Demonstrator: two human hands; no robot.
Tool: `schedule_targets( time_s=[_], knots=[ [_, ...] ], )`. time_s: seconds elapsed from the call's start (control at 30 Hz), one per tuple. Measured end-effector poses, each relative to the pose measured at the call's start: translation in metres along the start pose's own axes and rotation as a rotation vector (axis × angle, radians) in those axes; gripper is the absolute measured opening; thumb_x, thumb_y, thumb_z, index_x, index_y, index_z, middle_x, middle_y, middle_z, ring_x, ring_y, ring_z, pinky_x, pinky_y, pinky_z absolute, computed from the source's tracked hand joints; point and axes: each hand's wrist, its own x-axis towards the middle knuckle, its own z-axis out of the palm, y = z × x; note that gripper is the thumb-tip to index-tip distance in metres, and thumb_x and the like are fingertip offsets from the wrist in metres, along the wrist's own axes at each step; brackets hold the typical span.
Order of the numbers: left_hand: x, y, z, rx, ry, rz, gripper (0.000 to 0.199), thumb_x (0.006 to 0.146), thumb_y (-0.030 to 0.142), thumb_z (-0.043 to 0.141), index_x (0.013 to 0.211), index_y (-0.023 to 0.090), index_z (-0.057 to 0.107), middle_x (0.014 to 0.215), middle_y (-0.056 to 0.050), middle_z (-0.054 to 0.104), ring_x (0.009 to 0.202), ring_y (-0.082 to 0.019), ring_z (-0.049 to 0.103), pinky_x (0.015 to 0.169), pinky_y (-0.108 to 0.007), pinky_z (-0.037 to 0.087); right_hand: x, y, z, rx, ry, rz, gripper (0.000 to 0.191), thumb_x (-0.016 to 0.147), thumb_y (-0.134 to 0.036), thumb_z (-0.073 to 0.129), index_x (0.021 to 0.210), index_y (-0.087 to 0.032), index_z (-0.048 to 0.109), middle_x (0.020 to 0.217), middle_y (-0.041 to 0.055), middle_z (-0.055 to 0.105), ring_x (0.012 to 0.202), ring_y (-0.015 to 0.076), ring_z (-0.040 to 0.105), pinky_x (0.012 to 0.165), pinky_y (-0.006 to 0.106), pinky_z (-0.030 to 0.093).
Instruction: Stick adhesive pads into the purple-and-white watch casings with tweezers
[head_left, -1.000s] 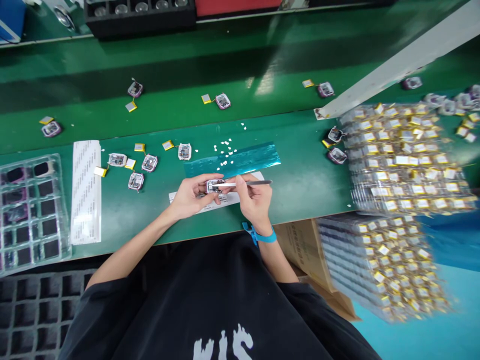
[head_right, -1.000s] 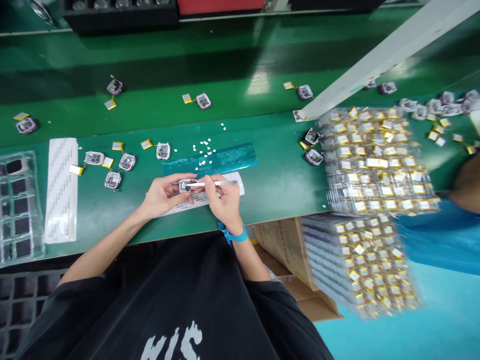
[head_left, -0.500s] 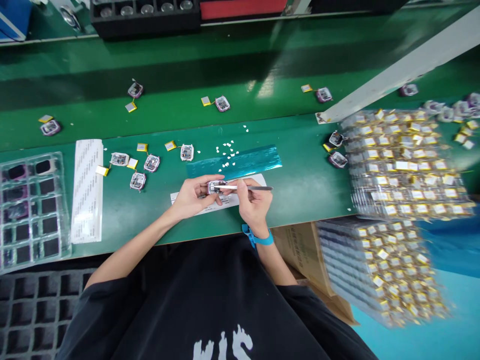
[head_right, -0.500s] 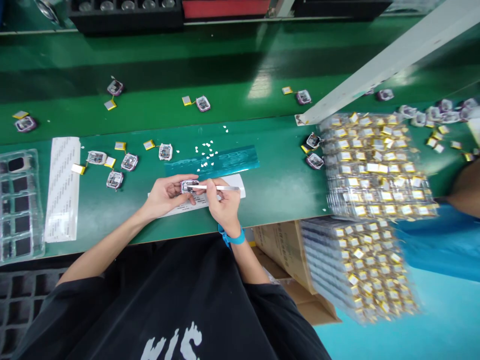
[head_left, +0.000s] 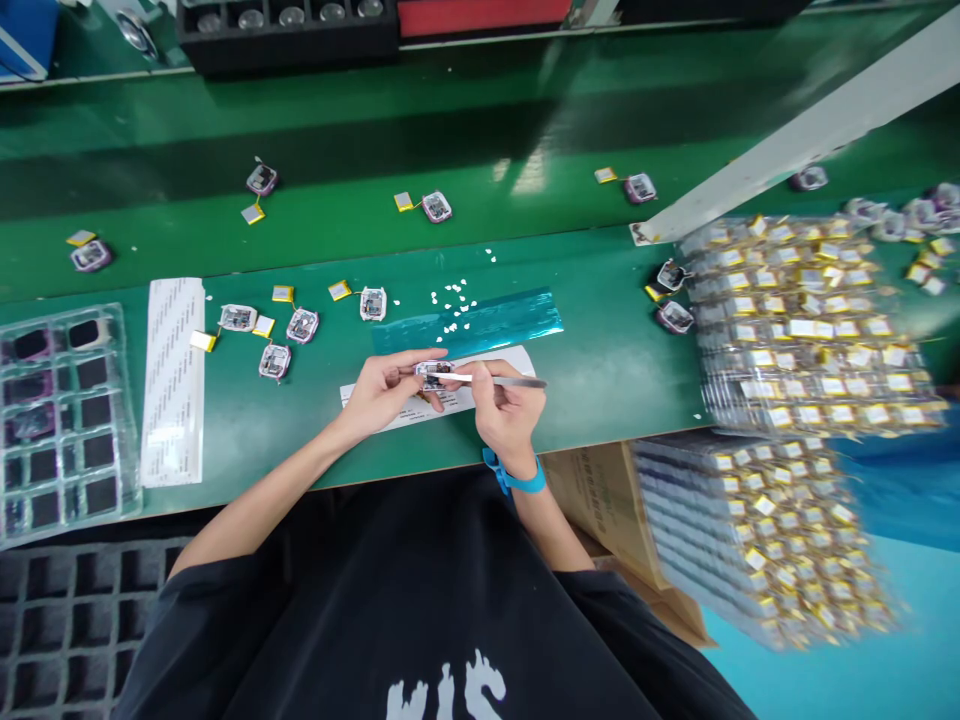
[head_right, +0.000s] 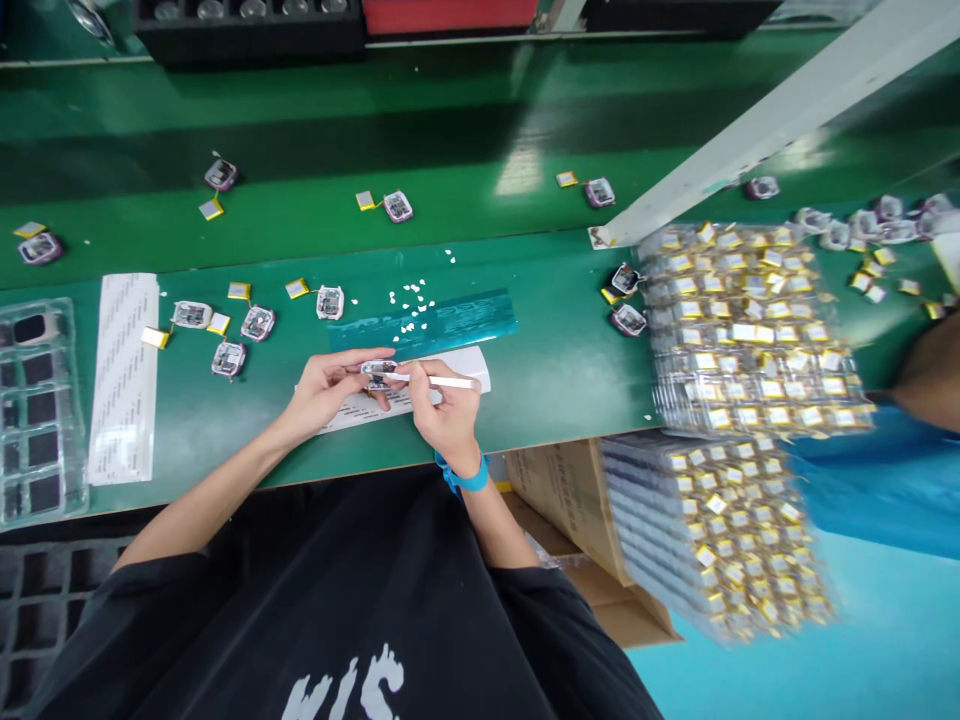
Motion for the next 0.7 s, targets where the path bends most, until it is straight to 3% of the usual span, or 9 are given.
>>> schedule_targets(
  time_s=[0.37,0.6,0.7],
  knots=[
    [0.002,-0.004,0.001,0.018,0.037,0.002,0.035,0.086,0.021,0.065,0.117,0.011,0.077,0.086,-0.006,0.08,0.062,-0.017,0.076,0.071,-0.034,0.066,0.0,-0.001,-0.005,-0.109,-0.053,-0.058,0.025,0.104,-0.028,0.054,0.097,-0.024,0.077,0.081,0.003,0.08,0.075,0.0197,0.078,0.069,0.031,0.062],
    [0.002,-0.003,-0.002,0.002,0.044,0.046,0.036,0.088,0.021,0.066,0.122,0.013,0.074,0.076,-0.004,0.08,0.069,-0.02,0.078,0.078,-0.034,0.064,0.014,-0.001,-0.018,-0.123,-0.204,-0.275,0.021,0.098,-0.024,0.062,0.106,-0.03,0.081,0.095,0.0021,0.082,0.087,0.0223,0.075,0.077,0.038,0.063],
    [0.002,-0.002,-0.003,-0.017,0.028,0.067,0.035,0.089,0.022,0.067,0.122,0.014,0.073,0.081,-0.005,0.081,0.072,-0.02,0.079,0.081,-0.035,0.064,0.018,0.001,-0.022,-0.137,-0.217,-0.326,0.025,0.098,-0.02,0.063,0.112,-0.032,0.079,0.099,0.0013,0.082,0.09,0.022,0.072,0.079,0.039,0.062]
  ],
)
